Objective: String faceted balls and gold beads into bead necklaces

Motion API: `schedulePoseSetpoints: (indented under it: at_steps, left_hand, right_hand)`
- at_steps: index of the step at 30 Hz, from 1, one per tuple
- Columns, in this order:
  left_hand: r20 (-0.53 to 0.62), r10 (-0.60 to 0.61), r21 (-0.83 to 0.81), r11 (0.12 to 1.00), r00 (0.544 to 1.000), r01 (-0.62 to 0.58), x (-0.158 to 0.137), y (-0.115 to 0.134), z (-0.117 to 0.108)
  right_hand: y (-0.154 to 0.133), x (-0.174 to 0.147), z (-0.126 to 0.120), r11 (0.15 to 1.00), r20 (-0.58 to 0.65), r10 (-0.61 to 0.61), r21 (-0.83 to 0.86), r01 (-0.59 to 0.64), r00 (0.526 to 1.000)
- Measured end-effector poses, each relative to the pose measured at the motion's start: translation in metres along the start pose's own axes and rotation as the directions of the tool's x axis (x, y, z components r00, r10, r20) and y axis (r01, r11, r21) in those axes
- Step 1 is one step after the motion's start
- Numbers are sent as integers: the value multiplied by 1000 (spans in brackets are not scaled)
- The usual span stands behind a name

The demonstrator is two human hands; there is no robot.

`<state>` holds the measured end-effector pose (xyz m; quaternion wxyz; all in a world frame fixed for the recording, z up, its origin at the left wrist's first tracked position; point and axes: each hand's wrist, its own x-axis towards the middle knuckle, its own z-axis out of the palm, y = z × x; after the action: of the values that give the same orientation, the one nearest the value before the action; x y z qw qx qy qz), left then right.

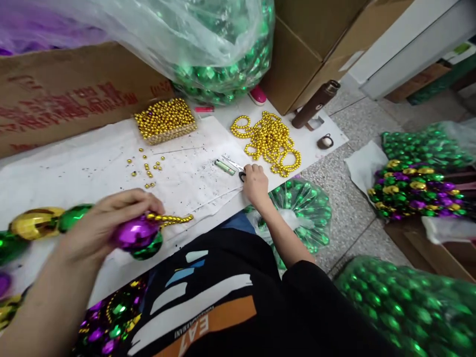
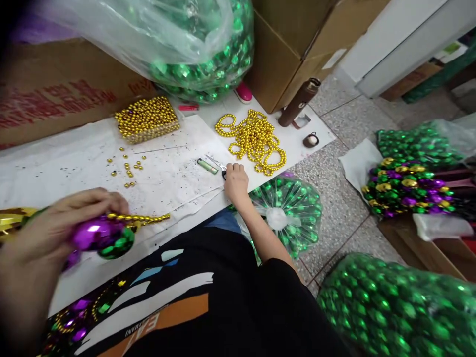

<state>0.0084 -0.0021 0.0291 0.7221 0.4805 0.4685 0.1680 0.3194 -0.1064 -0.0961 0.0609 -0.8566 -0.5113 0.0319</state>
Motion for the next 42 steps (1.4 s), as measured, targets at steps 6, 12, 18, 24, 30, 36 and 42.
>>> schedulePoseSetpoints:
  at_steps: [6,12,18,24,30,36,42]
  left_hand:
    - [182,-134,-85,985,974,152,43,-30,44]
    - [210,-124,-194,967,970,166,62,-52,66]
    - [277,-111,-227,958,954,177,64,-66,76]
    - [286,-42,-169,981,957,93,57,-68,77]
    - [286,-36,-120,990,958,73,56,-69,76]
    - [344,-59,-143,983,937,114,56,-71,76]
    - [455,-130,-150,964,881,220,57,-74,74]
  right_hand:
    - [23,17,-23,943,40,-7,334,-7,999]
    - [59,-18,-48,293,261,-129,932,-215,957]
    - [48,-80,-50,188,590,-485,792,-582,646]
    - [33,-80,-51,276,628,-558,757,-592,542]
    - [34,-66,-57,338,621,-583,772,-538,524]
    - [26,-61,-52,341,621,-621,763,-548,478]
    - [17,-58,-43,318,623,-649,743,-589,436]
